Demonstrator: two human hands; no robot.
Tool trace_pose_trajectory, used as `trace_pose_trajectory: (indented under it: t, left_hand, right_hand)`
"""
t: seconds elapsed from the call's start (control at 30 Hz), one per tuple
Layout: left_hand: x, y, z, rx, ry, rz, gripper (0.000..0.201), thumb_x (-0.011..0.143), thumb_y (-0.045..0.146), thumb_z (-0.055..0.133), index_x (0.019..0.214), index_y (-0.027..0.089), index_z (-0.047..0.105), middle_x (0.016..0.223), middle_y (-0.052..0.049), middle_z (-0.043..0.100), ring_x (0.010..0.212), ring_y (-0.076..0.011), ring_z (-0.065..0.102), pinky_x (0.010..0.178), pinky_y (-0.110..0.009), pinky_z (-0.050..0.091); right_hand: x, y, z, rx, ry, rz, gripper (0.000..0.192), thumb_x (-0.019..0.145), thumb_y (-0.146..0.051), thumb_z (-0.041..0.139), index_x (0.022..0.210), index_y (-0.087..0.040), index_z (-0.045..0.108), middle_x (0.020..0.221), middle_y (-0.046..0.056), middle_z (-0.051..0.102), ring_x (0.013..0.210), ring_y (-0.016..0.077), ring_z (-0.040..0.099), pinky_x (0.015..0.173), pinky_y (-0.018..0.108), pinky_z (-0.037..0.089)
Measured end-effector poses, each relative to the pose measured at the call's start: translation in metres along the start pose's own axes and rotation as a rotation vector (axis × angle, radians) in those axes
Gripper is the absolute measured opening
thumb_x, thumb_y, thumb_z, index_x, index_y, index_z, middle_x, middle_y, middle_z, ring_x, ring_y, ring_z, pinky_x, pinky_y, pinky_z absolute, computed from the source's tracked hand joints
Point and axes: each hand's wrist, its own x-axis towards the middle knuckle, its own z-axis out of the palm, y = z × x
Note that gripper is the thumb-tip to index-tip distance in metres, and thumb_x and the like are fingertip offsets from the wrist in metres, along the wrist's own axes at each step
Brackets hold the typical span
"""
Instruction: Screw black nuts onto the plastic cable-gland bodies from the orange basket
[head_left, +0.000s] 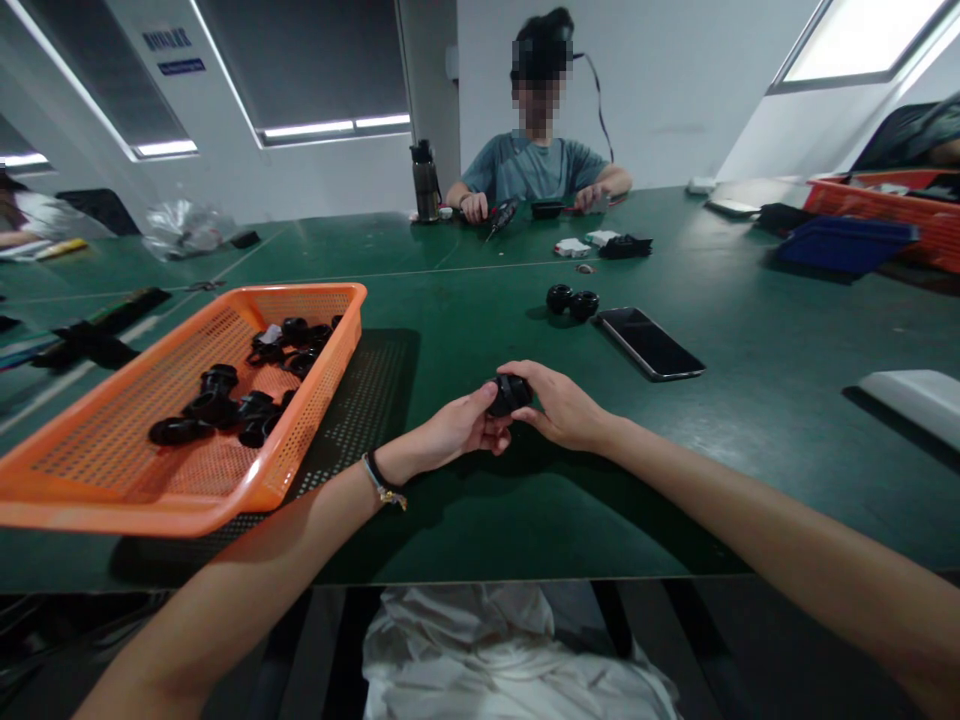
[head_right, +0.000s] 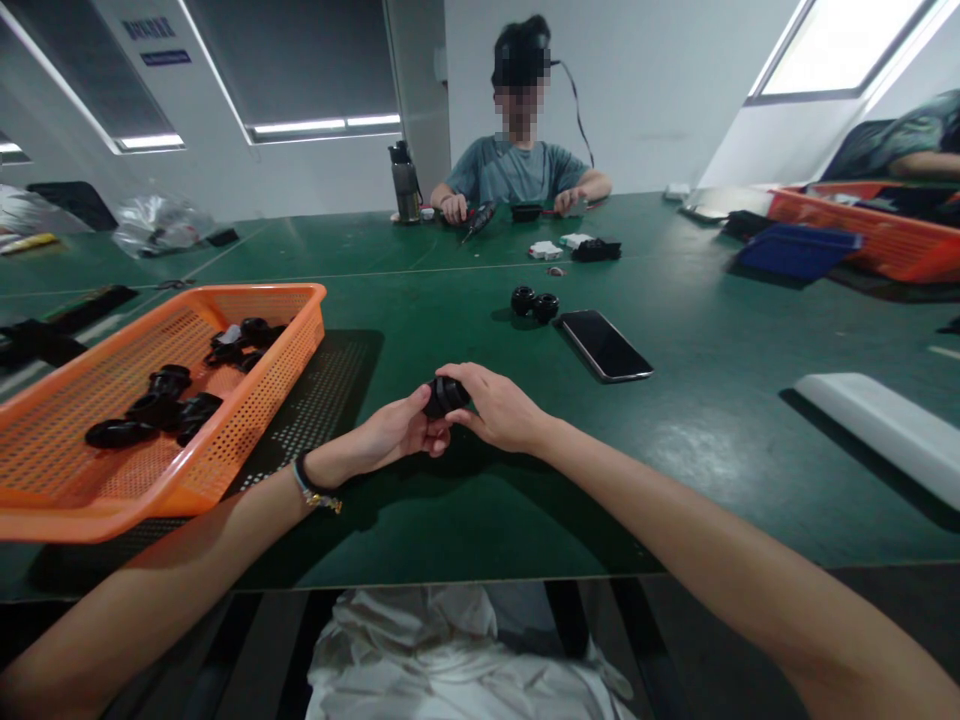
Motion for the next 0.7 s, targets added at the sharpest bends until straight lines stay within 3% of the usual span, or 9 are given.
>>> trace_pose_trajectory:
  t: [0.27, 0.47, 0.7]
  left_hand:
    - [0.003, -0.006, 0.001, 0.067, 0.07, 0.137, 0.048, 0.068, 0.058, 0.06, 0.083, 0.015, 0.043, 0.061, 0.004, 0.05, 0.053, -0.0066, 0.045, 0.055, -0.023, 0.031]
    - [0.004, -0.007, -0.002, 0.298, 0.165, 0.261, 0.047, 0.073, 0.057, 0.053, 0.091, 0.015, 0.042, 0.061, 0.005, 0.046, 0.054, -0.0071, 0.042, 0.056, -0.023, 0.033]
    - [0.0, -0.001, 0.001, 0.581, 0.222, 0.341, 0.032, 0.083, 0.046, 0.044, 0.091, 0.015, 0.043, 0.062, 0.005, 0.042, 0.055, -0.0081, 0.04, 0.056, -0.023, 0.034]
  right_hand:
    - [0.0, -0.005, 0.007, 0.019, 0.069, 0.024, 0.047, 0.088, -0.054, 0.028, 0.113, -0.016, 0.04, 0.101, 0.014, 0.059, 0.09, 0.0243, 0.059, 0.077, 0.041, 0.05]
    - [0.001, -0.012, 0.01, 0.037, 0.105, 0.132, 0.052, 0.087, -0.058, 0.023, 0.111, -0.016, 0.04, 0.1, 0.014, 0.059, 0.088, 0.0247, 0.059, 0.074, 0.041, 0.05]
    - [0.004, -0.019, 0.008, 0.109, 0.103, 0.2, 0.055, 0.086, -0.061, 0.021, 0.109, -0.015, 0.04, 0.095, 0.013, 0.059, 0.079, 0.0223, 0.06, 0.068, 0.037, 0.05]
